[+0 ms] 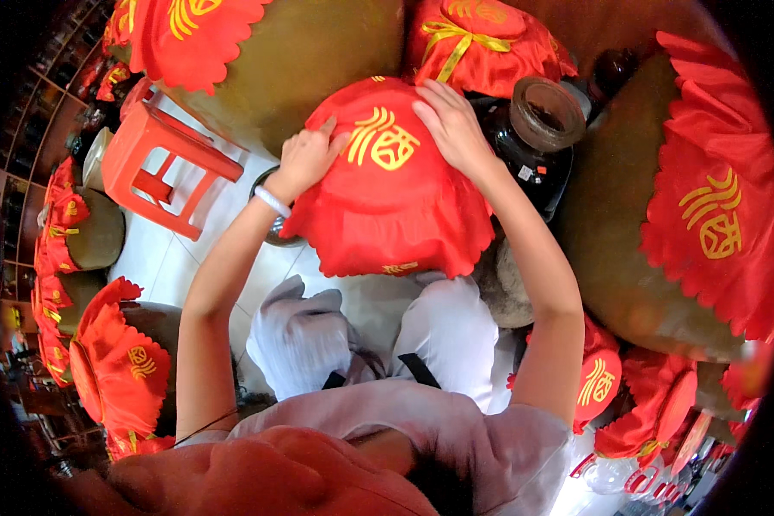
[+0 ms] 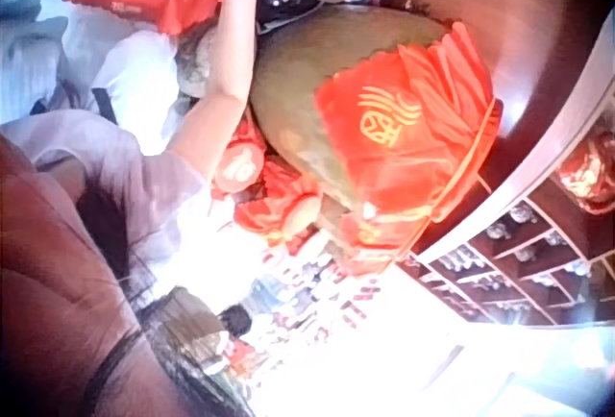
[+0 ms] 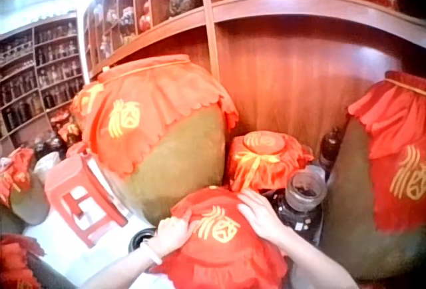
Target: The person labels a clay jar with a sticker, replaces its inner lid, covers the opening with a white cloth secured by a band, and then adds a decorative red fabric cover tied with a yellow cord.
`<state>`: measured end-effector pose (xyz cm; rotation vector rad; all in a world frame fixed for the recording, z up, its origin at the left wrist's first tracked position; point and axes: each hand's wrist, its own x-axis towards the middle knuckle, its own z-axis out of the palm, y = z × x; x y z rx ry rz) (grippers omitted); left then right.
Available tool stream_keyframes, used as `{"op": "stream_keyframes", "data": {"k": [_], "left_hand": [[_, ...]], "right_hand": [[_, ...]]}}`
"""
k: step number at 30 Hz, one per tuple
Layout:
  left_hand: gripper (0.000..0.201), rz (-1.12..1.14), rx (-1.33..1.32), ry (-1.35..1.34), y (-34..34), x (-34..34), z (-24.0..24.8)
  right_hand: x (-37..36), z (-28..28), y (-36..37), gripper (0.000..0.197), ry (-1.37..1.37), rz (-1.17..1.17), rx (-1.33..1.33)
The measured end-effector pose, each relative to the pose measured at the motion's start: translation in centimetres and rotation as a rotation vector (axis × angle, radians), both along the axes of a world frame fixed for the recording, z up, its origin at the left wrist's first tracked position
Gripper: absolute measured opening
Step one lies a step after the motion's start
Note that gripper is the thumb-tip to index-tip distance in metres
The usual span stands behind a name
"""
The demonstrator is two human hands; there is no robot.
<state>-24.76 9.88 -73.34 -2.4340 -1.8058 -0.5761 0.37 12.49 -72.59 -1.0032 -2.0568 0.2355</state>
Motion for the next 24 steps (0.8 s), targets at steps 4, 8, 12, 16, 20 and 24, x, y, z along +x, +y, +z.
{"op": "stream_keyframes", "data": {"k": [4, 8, 12, 16, 20, 24], "left_hand": [[0.050, -0.086, -0.184, -0.196, -3.0, 0.0, 0.6], [0.043, 0.146, -0.128, -0.532, -0.1, -5.5, -1.6], [0.044, 0.358, -0.418, -0.836, 3.8, -10.3, -6.5], [0.049, 0.471, -0.629, -0.902, 5.8, -8.4, -6.4], [0.042, 0.321, -0.652, -0.908, 7.0, -8.0, -7.4], [0.028, 0.386, -0.300, -0.870, 6.4, -8.6, -7.8]], "right_hand": [[-0.7, -2.4, 4.5, 0.047, -0.204, -0.063, -0.028], [-1.8, -3.3, 3.9, 0.049, -0.322, -0.069, -0.170], [-1.0, -3.4, 2.2, 0.043, -0.295, -0.093, -0.091], [-0.1, -2.1, 3.1, 0.031, -0.197, -0.111, -0.053], [-2.4, -0.5, 7.2, 0.025, -0.089, -0.011, -0.088], [-5.9, -2.0, 14.0, 0.026, -0.114, 0.057, -0.283]]}}
